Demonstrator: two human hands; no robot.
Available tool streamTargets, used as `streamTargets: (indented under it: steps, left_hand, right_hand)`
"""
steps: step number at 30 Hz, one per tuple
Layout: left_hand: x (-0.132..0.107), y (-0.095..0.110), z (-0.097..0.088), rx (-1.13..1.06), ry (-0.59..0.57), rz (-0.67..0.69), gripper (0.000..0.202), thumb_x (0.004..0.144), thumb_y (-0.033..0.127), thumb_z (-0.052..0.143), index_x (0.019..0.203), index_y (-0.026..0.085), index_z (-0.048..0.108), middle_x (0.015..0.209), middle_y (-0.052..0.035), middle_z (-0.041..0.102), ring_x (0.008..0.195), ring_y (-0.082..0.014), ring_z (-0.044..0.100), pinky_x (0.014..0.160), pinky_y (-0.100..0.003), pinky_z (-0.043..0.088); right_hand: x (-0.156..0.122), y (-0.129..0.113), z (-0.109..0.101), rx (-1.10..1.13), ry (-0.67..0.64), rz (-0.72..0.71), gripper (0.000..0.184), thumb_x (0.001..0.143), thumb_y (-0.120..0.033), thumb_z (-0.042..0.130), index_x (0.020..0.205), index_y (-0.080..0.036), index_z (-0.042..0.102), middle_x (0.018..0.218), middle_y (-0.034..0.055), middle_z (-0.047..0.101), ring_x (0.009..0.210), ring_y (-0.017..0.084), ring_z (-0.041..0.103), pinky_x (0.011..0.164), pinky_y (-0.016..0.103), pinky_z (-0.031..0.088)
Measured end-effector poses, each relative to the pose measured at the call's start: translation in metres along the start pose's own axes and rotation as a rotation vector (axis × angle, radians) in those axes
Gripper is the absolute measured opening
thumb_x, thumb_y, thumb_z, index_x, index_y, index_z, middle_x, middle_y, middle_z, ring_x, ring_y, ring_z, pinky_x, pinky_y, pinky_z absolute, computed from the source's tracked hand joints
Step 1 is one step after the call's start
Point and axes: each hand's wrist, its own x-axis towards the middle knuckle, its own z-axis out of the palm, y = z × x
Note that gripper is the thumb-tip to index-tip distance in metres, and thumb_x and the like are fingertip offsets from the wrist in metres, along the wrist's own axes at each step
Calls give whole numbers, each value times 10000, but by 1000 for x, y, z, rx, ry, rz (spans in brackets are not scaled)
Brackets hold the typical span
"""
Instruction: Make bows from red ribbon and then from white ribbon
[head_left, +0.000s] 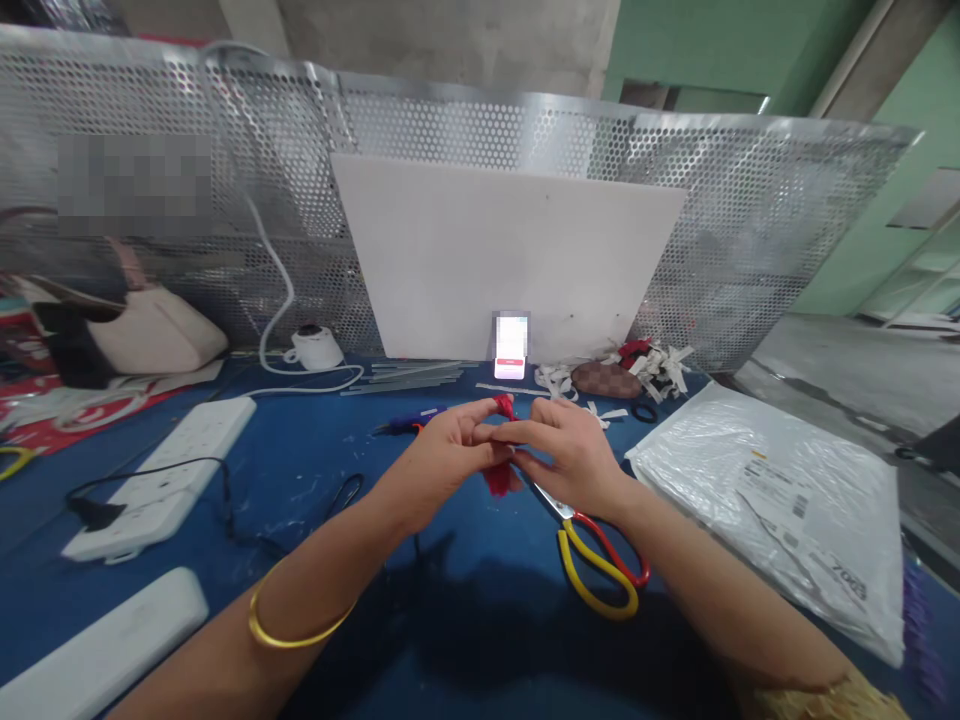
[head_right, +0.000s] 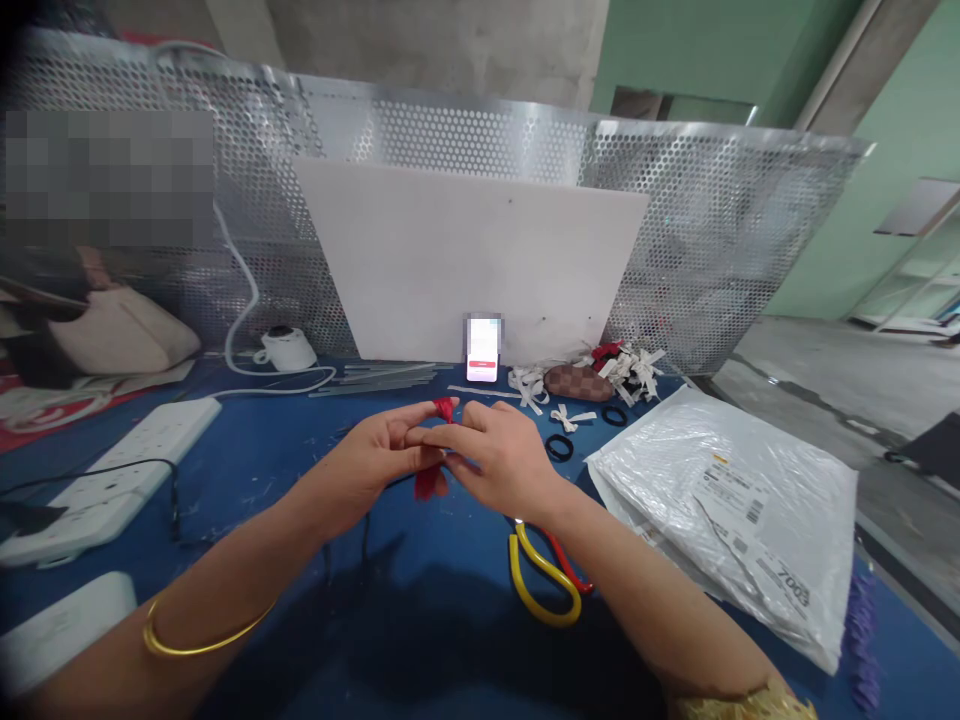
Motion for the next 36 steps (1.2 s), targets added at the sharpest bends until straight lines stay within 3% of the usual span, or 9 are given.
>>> streamTargets:
  steps: [5, 9, 14, 18, 23, 29, 36]
  left_hand:
    - [-1, -1, 1, 16, -28, 9, 615, 734, 251, 690, 1295, 134, 465, 683, -39, 677, 594, -162, 635, 614, -266, 491]
    - [-1, -2, 2, 75, -18, 79, 605, 761, 261, 666, 1321, 170, 455, 734, -41, 687, 591, -161, 648, 624, -268, 502]
    - [1, -8, 9, 108, 116, 174, 460, 832, 306, 577, 1261, 147, 540, 678, -42, 675, 460, -107, 577, 492, -219, 488]
    - [2, -16, 12, 27, 189, 202, 439, 819, 313, 592, 1222, 138, 580, 643, -44, 673, 409, -91, 529, 407, -196, 456]
    - [2, -19, 11, -118, 192, 156, 454, 794, 302, 621, 1219, 148, 586, 578, -28, 660, 362, -82, 504, 356, -172, 407]
    - [3, -20, 14, -212, 205, 116, 461, 750, 307, 660, 1170, 121, 618, 540, -28, 645, 366, -81, 508, 317, -147, 354]
    - [3, -18, 15, -267, 325, 132, 479, 706, 311, 706, 1143, 130, 626, 516, 2, 617, 421, -88, 522, 326, -144, 364]
  right_hand:
    - [-5, -2, 8, 79, 108, 59, 204, 845, -188, 508, 915, -260, 685, 607, -6, 465, 581, 129, 385, 605, 292, 274]
    - [-4, -8, 4, 467, 261, 267, 99, 839, -194, 554, 781, -205, 633, 666, 3, 546, 615, 126, 462, 594, 267, 319]
    - [1, -15, 4, 944, 397, 560, 170, 805, -255, 624, 670, -174, 561, 605, -28, 460, 568, 93, 380, 556, 235, 293]
    - [3, -18, 10, 1281, 466, 664, 159, 780, -230, 647, 687, -173, 531, 539, -59, 356, 504, 71, 272, 515, 216, 254]
    - [6, -21, 10, 1589, 450, 758, 155, 766, -218, 654, 695, -168, 525, 477, -83, 285, 461, 63, 216, 538, 210, 335]
    - [7, -15, 9, 1667, 415, 782, 244, 748, -230, 667, 619, -171, 467, 472, -86, 246, 450, 63, 200, 516, 206, 349]
    - [7, -21, 13, 1477, 443, 659, 178, 765, -229, 664, 693, -171, 512, 504, -76, 311, 480, 61, 244, 542, 220, 306]
